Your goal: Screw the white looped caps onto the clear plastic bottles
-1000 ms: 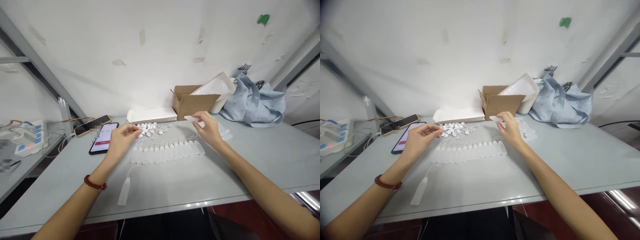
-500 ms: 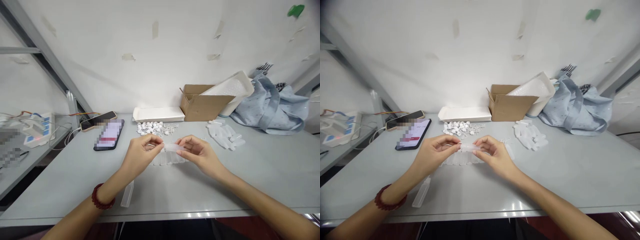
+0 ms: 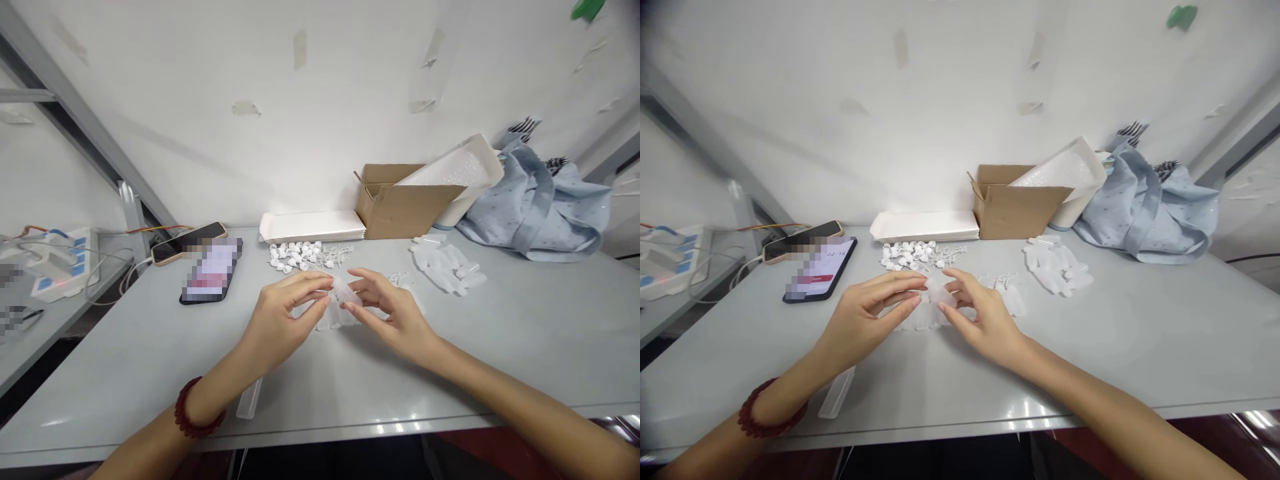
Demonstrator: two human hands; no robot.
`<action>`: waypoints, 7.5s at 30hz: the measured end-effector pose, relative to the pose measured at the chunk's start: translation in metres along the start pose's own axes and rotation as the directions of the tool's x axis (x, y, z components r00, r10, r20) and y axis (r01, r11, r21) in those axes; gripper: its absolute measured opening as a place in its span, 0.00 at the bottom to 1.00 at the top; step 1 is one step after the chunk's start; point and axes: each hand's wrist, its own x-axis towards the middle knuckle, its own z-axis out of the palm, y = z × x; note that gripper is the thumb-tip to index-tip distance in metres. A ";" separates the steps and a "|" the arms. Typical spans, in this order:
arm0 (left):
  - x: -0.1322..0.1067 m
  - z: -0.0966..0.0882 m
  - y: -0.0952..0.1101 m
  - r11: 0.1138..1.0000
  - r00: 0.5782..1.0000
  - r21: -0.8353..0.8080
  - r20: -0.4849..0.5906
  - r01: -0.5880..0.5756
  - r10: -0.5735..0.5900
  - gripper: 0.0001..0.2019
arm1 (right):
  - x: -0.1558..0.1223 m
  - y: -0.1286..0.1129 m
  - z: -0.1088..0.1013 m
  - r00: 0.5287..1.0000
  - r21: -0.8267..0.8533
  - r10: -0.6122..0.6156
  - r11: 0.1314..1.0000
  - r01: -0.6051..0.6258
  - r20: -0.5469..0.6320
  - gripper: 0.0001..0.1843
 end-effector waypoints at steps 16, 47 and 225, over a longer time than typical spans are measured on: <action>-0.005 0.006 -0.011 0.842 0.890 0.292 0.188 -0.454 0.415 0.17 | 0.002 -0.010 0.000 0.988 0.202 0.058 0.976 -0.087 0.143 0.17; -0.002 0.001 0.000 0.967 0.963 0.115 0.170 -0.228 0.207 0.14 | 0.003 -0.007 -0.005 0.959 0.420 0.124 0.879 -0.225 0.254 0.16; -0.093 -0.085 -0.011 0.852 0.817 0.449 0.361 0.271 -0.450 0.25 | 0.025 0.002 -0.033 0.974 0.384 0.191 0.896 -0.224 0.124 0.14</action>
